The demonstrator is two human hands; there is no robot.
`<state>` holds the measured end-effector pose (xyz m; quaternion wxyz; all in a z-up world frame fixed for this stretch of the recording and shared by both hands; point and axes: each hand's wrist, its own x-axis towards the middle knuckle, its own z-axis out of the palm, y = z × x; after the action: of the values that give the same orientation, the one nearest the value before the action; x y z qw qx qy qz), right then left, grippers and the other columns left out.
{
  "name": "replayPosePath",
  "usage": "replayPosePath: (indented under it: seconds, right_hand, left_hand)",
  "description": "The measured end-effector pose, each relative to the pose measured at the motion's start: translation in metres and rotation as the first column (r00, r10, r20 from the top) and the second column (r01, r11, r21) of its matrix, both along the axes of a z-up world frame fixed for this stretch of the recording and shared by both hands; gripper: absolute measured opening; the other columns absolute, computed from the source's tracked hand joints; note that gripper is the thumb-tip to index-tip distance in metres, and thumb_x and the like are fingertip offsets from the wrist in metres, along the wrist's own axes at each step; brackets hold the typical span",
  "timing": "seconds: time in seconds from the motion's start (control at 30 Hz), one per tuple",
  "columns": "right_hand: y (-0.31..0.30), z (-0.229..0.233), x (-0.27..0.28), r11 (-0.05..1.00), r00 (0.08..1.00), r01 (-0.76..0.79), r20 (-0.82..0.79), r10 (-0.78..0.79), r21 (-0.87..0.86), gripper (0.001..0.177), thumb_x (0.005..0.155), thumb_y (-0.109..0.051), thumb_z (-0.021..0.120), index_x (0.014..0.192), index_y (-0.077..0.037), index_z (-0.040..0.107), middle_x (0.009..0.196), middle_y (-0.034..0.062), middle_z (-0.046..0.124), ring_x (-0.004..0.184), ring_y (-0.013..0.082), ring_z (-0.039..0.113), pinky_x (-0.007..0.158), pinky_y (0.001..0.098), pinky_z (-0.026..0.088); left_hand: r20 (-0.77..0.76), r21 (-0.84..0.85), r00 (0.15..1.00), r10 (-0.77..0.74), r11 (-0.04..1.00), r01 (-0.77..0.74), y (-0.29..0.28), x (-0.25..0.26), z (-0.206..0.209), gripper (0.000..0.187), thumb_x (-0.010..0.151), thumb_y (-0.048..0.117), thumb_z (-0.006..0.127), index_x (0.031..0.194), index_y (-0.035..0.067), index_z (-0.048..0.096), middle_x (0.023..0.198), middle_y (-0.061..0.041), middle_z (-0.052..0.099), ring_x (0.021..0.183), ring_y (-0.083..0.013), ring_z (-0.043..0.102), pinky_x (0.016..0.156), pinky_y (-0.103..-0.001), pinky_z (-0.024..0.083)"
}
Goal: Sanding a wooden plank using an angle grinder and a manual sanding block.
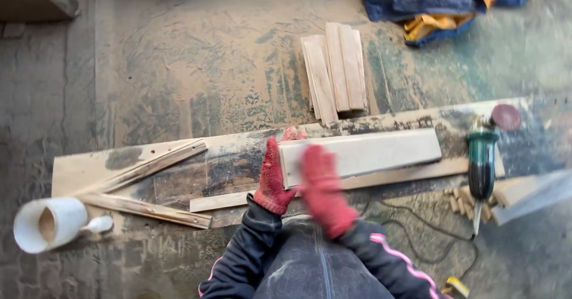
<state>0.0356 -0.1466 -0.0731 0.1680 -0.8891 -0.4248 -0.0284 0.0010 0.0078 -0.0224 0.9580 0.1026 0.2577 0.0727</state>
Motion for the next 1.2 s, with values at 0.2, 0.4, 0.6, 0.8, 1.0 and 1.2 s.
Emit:
replayPosePath:
  seconds: [0.2, 0.4, 0.6, 0.8, 1.0, 1.2]
  right_hand:
    - [0.002, -0.023, 0.027, 0.985, 0.965, -0.078, -0.238, 0.113, 0.152, 0.078, 0.094, -0.033, 0.061, 0.162, -0.011, 0.032, 0.167, 0.019, 0.03, 0.155, 0.0368, 0.021, 0.128, 0.0527, 0.006]
    - [-0.042, -0.121, 0.068, 0.803, 0.831, 0.491, -0.094, -0.548, -0.34, 0.063, 0.104, -0.032, 0.044, 0.162, -0.011, 0.033, 0.166, 0.0215, 0.035, 0.152, 0.0395, 0.033, 0.12, 0.06, 0.027]
    - [0.033, -0.026, -0.018, 0.97, 0.993, -0.048, -0.094, 0.072, 0.238, 0.092, 0.093, -0.08, 0.025, 0.162, -0.02, 0.034, 0.167, 0.0098, 0.034, 0.154, 0.0309, 0.027, 0.127, 0.0523, 0.015]
    - [-0.092, -0.121, 0.072, 0.887, 0.819, 0.405, -0.343, -0.46, -0.224, 0.079, 0.103, -0.071, 0.008, 0.168, -0.027, 0.013, 0.173, 0.0105, 0.01, 0.159, 0.0312, 0.01, 0.126, 0.0554, 0.006]
    - [0.062, 0.009, -0.026, 0.997, 0.956, -0.052, -0.286, 0.066, 0.058, 0.099, 0.092, -0.082, 0.023, 0.164, -0.015, 0.021, 0.17, 0.017, 0.02, 0.156, 0.0371, 0.013, 0.125, 0.0563, 0.003]
    - [-0.082, -0.11, 0.079, 0.95, 0.947, 0.248, -0.157, -0.279, -0.191, 0.072, 0.105, -0.063, 0.028, 0.163, -0.021, 0.033, 0.168, 0.0139, 0.033, 0.155, 0.0325, 0.028, 0.123, 0.0621, 0.016]
  left_hand:
    - [0.045, -0.176, 0.998, -0.049, 0.983, 0.056, 0.018, -0.021, -0.022, 0.081, 0.085, 0.076, 0.057, 0.143, 0.019, 0.058, 0.145, -0.011, 0.061, 0.121, -0.0392, 0.063, 0.083, -0.062, 0.061]
    - [-0.055, -0.079, 0.995, -0.084, 0.994, 0.079, 0.021, -0.028, -0.063, 0.089, 0.082, 0.08, 0.051, 0.151, 0.023, 0.05, 0.153, -0.005, 0.052, 0.13, -0.0399, 0.057, 0.1, -0.068, 0.05]
    - [0.175, -0.196, 0.984, -0.011, 0.98, 0.046, 0.026, -0.036, -0.038, 0.089, 0.086, 0.086, 0.039, 0.149, 0.024, 0.052, 0.151, 0.001, 0.056, 0.132, -0.0263, 0.057, 0.114, -0.044, 0.045]
    - [-0.104, -0.051, 0.994, -0.019, 0.999, 0.014, 0.025, -0.035, -0.058, 0.093, 0.08, 0.085, 0.048, 0.149, 0.022, 0.054, 0.146, -0.007, 0.06, 0.122, -0.0364, 0.064, 0.095, -0.063, 0.055]
    - [0.191, 0.654, 0.963, -0.188, 0.756, 0.018, 0.019, -0.033, -0.045, 0.1, 0.091, 0.078, 0.004, 0.162, 0.007, 0.009, 0.17, -0.017, 0.015, 0.157, -0.0307, 0.017, 0.129, -0.041, 0.008]
    - [-0.163, 0.067, 0.987, 0.01, 0.998, 0.001, 0.023, -0.036, -0.059, 0.099, 0.072, 0.093, 0.04, 0.145, 0.029, 0.056, 0.151, -0.004, 0.056, 0.128, -0.0343, 0.06, 0.103, -0.06, 0.053]
